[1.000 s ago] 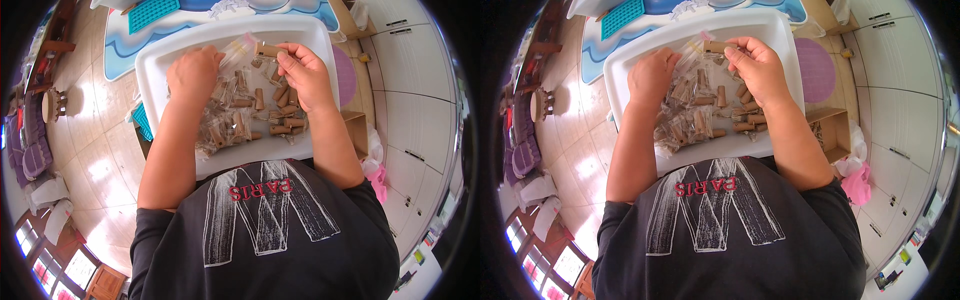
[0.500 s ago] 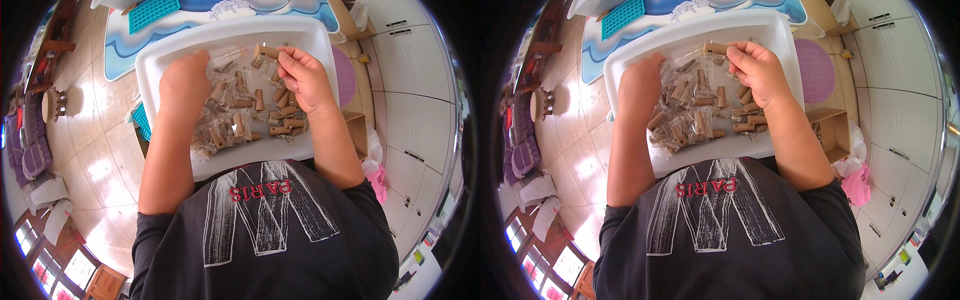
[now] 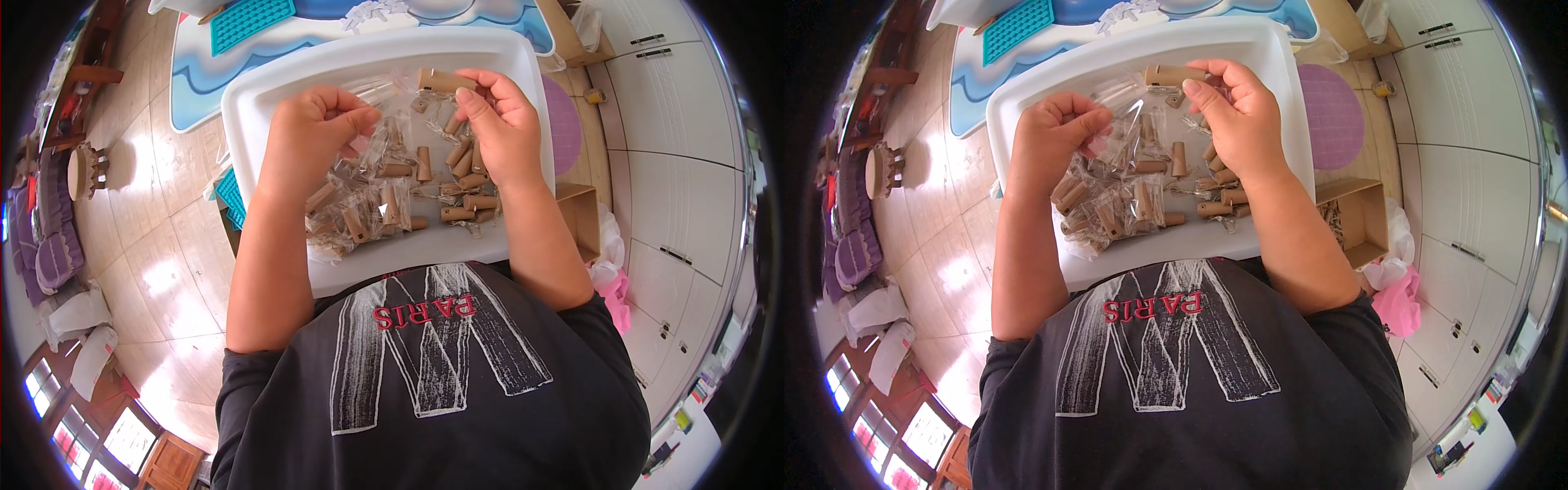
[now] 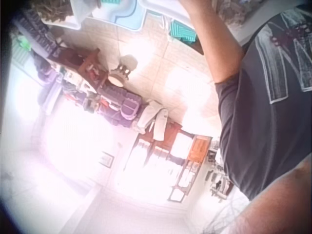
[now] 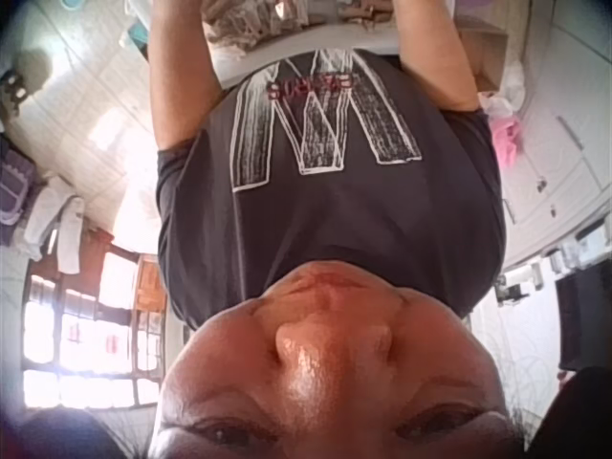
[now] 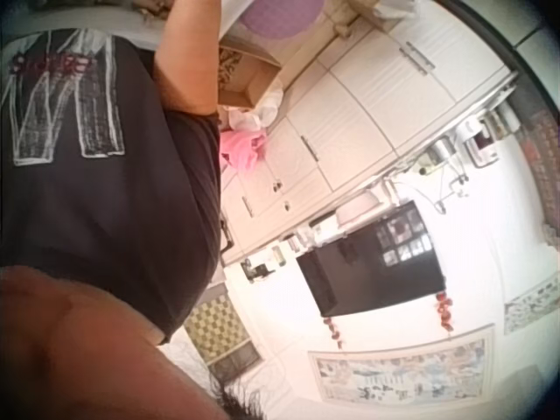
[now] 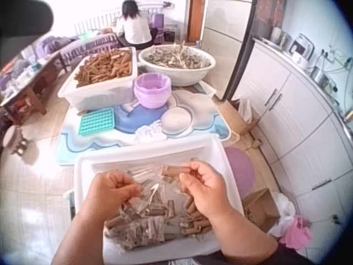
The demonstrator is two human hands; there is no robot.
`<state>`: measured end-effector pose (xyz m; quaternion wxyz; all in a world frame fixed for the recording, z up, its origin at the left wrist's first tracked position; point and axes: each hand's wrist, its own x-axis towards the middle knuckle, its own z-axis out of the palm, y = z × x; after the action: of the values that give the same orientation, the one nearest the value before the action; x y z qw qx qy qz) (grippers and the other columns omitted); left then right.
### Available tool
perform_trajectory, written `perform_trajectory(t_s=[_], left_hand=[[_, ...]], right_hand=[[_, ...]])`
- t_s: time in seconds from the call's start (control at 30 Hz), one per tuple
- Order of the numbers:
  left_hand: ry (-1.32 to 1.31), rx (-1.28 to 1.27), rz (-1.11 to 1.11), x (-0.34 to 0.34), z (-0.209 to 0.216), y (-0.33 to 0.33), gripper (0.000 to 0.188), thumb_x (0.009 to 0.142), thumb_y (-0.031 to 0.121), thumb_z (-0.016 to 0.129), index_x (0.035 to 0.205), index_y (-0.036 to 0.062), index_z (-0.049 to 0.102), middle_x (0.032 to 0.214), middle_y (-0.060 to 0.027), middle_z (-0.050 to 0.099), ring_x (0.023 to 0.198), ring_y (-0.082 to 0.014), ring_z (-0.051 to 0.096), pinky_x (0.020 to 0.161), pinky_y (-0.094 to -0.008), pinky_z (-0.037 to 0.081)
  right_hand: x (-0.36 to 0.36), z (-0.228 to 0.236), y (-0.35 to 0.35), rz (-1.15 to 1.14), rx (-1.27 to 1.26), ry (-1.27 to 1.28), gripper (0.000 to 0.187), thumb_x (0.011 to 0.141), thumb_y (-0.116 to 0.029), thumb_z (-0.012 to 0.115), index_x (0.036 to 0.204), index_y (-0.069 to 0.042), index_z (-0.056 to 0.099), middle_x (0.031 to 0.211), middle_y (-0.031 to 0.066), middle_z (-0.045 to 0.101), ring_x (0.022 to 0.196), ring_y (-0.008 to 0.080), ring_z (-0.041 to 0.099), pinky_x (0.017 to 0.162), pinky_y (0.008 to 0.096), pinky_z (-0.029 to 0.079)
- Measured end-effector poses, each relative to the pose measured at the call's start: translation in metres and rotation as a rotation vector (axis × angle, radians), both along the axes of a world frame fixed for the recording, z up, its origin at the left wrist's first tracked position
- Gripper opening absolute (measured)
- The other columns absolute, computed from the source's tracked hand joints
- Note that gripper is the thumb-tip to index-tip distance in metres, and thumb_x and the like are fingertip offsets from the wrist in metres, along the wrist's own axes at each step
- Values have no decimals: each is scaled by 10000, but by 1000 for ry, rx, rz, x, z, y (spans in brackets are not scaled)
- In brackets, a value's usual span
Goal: The person repeatedly picks up small cylindrical cork-like objects from a white tray and wraps each one individually in a small piece of clear plastic film. The wrapped items are placed back into the tray. The process is repetitive and continues throughout the clip.
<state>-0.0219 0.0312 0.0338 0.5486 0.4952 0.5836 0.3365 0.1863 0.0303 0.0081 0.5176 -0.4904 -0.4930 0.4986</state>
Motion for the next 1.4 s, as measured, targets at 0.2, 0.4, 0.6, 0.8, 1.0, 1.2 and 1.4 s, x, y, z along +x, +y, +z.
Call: perform_trajectory(t_s=[0.2, 0.4, 0.6, 0.8, 1.0, 1.2, 1.4], left_hand=[[47, 73, -76, 0, -2, -1, 124, 770, 78, 672, 816, -25, 621, 694, -32, 622, 583, -75, 549, 534, -206, 448], [11, 65, -155, 5, -14, -4, 235, 748, 122, 705, 887, -46, 620, 745, -43, 631, 668, -91, 571, 607, -219, 449], [-113, -159, -215, 11, -14, -4, 360, 729, 165, 732, 981, -54, 596, 796, -61, 633, 722, -94, 577, 654, -214, 441], [-275, -239, -142, 12, -21, -2, 372, 732, 171, 734, 1003, -38, 588, 802, -57, 621, 749, -107, 580, 681, -220, 447], [-337, -252, -95, 13, -22, -2, 364, 734, 151, 733, 1009, -38, 587, 842, -58, 618, 770, -115, 582, 707, -227, 460], [-417, -268, -76, 13, -23, -1, 333, 761, 127, 705, 1025, -34, 583, 878, -49, 619, 789, -112, 581, 714, -226, 465], [-600, -263, 33, 19, -31, 0, 251, 804, 115, 660, 1017, 1, 590, 897, -32, 626, 805, -95, 583, 703, -219, 464]], right_hand=[[2, -3, -3, 99, -20, -83, 209, 825, -116, 639, 1001, -12, 598, 735, -31, 546, 660, 43, 478, 602, 184, 406], [5, -1, -2, 279, -135, -103, 190, 820, -124, 645, 961, -2, 607, 765, -20, 577, 697, 48, 503, 622, 186, 416], [8, -4, 0, 421, -252, -82, 185, 812, -133, 655, 926, 6, 611, 794, 7, 602, 723, 52, 524, 645, 187, 424], [5, -4, 0, 225, -210, 45, 154, 793, -102, 668, 896, 1, 619, 776, 7, 603, 705, 53, 518, 634, 185, 416], [7, 0, -1, 182, -143, -68, 98, 793, -62, 660, 865, -4, 627, 798, -5, 579, 689, 53, 488, 624, 175, 390], [0, -4, -6, 249, 41, -370, 106, 768, -119, 688, 818, -32, 656, 825, 5, 559, 716, 82, 496, 612, 214, 398], [-8, -1, -7, 159, 74, -215, 156, 769, -136, 689, 892, -43, 667, 859, 15, 563, 789, 102, 520, 647, 228, 414]])
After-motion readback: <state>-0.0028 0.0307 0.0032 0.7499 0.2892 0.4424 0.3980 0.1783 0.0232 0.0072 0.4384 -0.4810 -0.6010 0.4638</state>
